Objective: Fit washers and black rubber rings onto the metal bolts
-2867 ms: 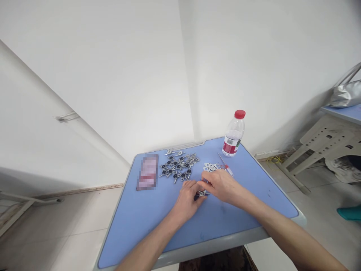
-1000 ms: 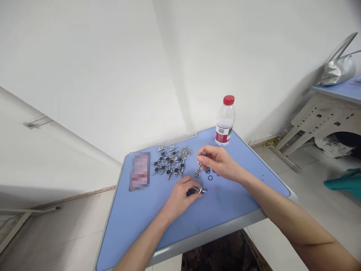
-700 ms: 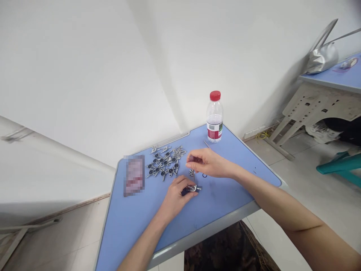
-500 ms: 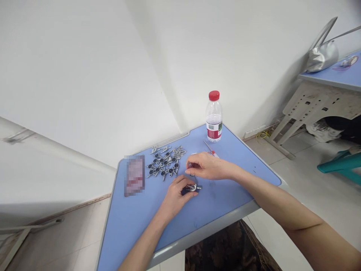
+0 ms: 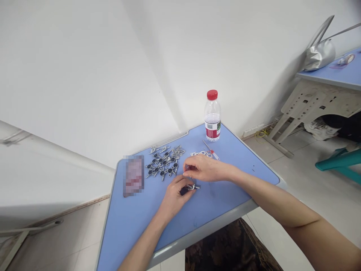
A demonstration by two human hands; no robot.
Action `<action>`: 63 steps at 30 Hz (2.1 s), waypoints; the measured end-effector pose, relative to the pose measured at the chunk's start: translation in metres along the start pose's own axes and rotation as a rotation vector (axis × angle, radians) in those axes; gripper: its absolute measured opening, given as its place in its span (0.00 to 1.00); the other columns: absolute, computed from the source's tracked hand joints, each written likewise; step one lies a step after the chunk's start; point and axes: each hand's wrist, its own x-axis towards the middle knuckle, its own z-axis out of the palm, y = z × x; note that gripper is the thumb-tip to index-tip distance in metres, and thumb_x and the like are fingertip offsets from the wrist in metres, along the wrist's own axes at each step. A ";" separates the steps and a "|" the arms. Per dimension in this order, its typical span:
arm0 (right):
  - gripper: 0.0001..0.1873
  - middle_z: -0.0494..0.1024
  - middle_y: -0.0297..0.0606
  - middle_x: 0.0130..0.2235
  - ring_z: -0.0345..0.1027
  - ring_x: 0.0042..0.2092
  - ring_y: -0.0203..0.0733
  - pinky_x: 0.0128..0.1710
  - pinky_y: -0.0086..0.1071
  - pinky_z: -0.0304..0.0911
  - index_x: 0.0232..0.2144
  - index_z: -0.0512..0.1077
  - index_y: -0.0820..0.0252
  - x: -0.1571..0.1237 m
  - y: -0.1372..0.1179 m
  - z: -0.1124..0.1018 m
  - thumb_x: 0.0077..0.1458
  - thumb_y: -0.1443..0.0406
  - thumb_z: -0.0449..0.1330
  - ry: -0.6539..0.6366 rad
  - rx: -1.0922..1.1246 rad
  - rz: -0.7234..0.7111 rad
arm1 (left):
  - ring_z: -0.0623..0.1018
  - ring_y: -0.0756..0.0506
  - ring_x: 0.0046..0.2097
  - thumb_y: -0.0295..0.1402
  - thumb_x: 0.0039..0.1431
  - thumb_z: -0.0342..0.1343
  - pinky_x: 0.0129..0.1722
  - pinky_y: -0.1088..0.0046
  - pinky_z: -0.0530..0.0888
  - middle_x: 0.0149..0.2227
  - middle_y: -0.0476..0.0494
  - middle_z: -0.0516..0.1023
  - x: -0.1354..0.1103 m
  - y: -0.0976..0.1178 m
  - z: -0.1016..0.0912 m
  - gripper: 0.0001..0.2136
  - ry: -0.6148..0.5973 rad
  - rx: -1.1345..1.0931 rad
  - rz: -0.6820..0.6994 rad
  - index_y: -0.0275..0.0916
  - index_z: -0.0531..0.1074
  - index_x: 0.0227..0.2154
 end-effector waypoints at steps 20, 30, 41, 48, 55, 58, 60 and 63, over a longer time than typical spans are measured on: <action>0.08 0.75 0.35 0.36 0.67 0.35 0.36 0.37 0.28 0.59 0.38 0.71 0.59 -0.004 0.001 0.002 0.59 0.73 0.54 -0.063 -0.002 -0.151 | 0.74 0.45 0.44 0.25 0.54 0.59 0.43 0.69 0.70 0.39 0.47 0.76 0.000 0.003 0.002 0.05 0.045 0.002 0.018 0.41 0.75 0.32; 0.11 0.74 0.39 0.35 0.65 0.31 0.39 0.30 0.31 0.54 0.39 0.68 0.62 -0.008 -0.008 0.004 0.66 0.67 0.46 -0.106 -0.399 -0.155 | 0.74 0.45 0.40 0.25 0.54 0.58 0.40 0.69 0.71 0.37 0.46 0.75 0.000 0.003 0.003 0.05 0.039 0.007 -0.007 0.40 0.75 0.33; 0.09 0.76 0.36 0.33 0.66 0.31 0.37 0.30 0.29 0.54 0.39 0.71 0.61 -0.004 0.001 0.012 0.65 0.66 0.51 -0.009 -0.347 -0.219 | 0.74 0.45 0.41 0.25 0.54 0.58 0.41 0.69 0.71 0.38 0.47 0.76 0.000 0.003 0.004 0.05 0.041 0.008 -0.015 0.41 0.75 0.33; 0.12 0.75 0.43 0.39 0.67 0.35 0.39 0.32 0.30 0.55 0.47 0.68 0.63 -0.009 -0.006 0.002 0.63 0.72 0.49 -0.036 -0.403 -0.195 | 0.74 0.44 0.40 0.27 0.55 0.59 0.40 0.68 0.71 0.36 0.46 0.75 0.000 0.004 0.003 0.02 0.033 0.010 -0.025 0.40 0.74 0.32; 0.05 0.70 0.31 0.25 0.59 0.26 0.34 0.27 0.27 0.48 0.30 0.68 0.60 -0.007 -0.006 0.008 0.60 0.67 0.58 -0.001 -0.250 -0.131 | 0.74 0.44 0.40 0.29 0.56 0.59 0.39 0.68 0.71 0.38 0.45 0.75 -0.001 0.004 0.004 0.03 0.044 0.013 -0.022 0.41 0.75 0.33; 0.10 0.61 0.26 0.19 0.50 0.22 0.32 0.24 0.28 0.41 0.26 0.65 0.59 -0.005 -0.010 0.014 0.58 0.65 0.58 0.041 -0.286 -0.064 | 0.74 0.44 0.41 0.29 0.56 0.59 0.40 0.67 0.72 0.38 0.45 0.76 -0.001 0.003 0.005 0.04 0.051 0.014 -0.022 0.41 0.76 0.34; 0.12 0.58 0.25 0.18 0.46 0.22 0.31 0.24 0.28 0.39 0.23 0.63 0.59 -0.003 -0.011 0.018 0.57 0.64 0.58 0.092 -0.301 -0.019 | 0.74 0.44 0.41 0.28 0.55 0.59 0.41 0.67 0.72 0.37 0.46 0.76 0.000 0.003 0.004 0.03 0.058 0.023 -0.016 0.41 0.76 0.34; 0.14 0.58 0.26 0.18 0.43 0.21 0.31 0.24 0.29 0.38 0.20 0.61 0.59 0.001 -0.007 0.022 0.56 0.64 0.56 0.157 -0.356 0.047 | 0.75 0.44 0.41 0.27 0.55 0.59 0.40 0.67 0.71 0.38 0.46 0.76 0.000 0.003 0.003 0.03 0.053 0.016 -0.004 0.41 0.75 0.32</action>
